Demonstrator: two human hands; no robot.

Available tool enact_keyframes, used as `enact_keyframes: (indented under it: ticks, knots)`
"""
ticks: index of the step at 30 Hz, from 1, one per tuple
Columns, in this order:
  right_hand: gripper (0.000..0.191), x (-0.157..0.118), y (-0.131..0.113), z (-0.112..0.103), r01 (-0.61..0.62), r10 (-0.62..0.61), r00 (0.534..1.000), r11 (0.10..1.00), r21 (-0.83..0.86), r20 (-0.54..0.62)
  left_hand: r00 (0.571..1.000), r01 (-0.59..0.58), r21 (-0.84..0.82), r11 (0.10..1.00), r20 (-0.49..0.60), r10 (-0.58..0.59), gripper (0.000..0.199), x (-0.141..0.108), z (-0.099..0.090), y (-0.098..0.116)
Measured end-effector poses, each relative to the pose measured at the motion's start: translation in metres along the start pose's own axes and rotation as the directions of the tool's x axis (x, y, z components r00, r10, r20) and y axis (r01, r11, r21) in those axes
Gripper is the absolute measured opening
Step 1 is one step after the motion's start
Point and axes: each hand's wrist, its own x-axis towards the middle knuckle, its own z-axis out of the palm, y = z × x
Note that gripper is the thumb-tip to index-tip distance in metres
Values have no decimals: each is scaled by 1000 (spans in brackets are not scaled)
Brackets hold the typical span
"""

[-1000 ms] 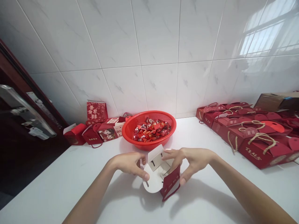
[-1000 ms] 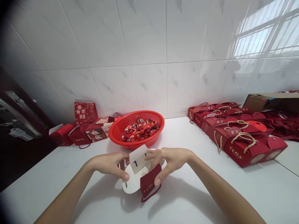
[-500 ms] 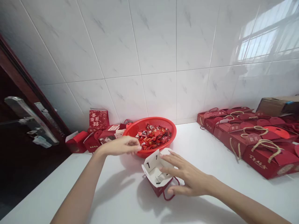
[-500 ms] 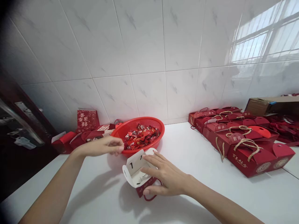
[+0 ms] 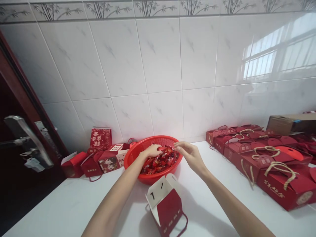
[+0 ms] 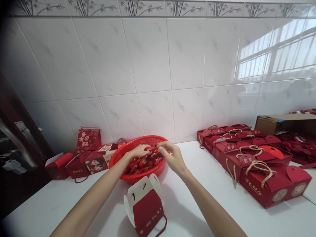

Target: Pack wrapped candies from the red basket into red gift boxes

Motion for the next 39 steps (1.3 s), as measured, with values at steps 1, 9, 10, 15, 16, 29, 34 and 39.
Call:
enact_keyframes:
  ticks: [1, 9, 10, 15, 16, 29, 34, 39]
  knots:
    - [19, 7, 6, -1, -58, 60, 997, 997, 51, -44, 999, 30, -54, 998, -36, -32, 14, 1, -2, -4]
    - [20, 54, 58, 40, -362, 418, 892, 890, 277, -175, 973, 29, -466, 885, -190, -132, 29, 3, -15, -15]
    - [23, 57, 63, 46, -389, 443, 879, 879, 276, -175, 972, 22, -490, 871, -193, -133, 31, 1, -15, -13]
    - [39, 61, 80, 56, -446, 491, 857, 858, 255, -154, 995, -48, -644, 764, -101, -22, 34, -4, -13, 1]
    - [40, 61, 81, 55, -445, 486, 866, 856, 263, -117, 996, -71, -681, 729, -83, 19, 34, -4, -13, 3]
    - [35, 60, 90, 48, -239, 432, 849, 828, 508, -305, 995, -50, 198, 979, 97, 31, 39, 12, 29, -19]
    - [34, 59, 91, 49, -256, 432, 840, 850, 461, -329, 996, 90, 203, 975, 5, -92, 8, 17, 31, -19]
    - [30, 58, 86, 50, -272, 432, 832, 864, 424, -348, 942, 287, 140, 948, -222, -252, 6, 16, 5, -44]
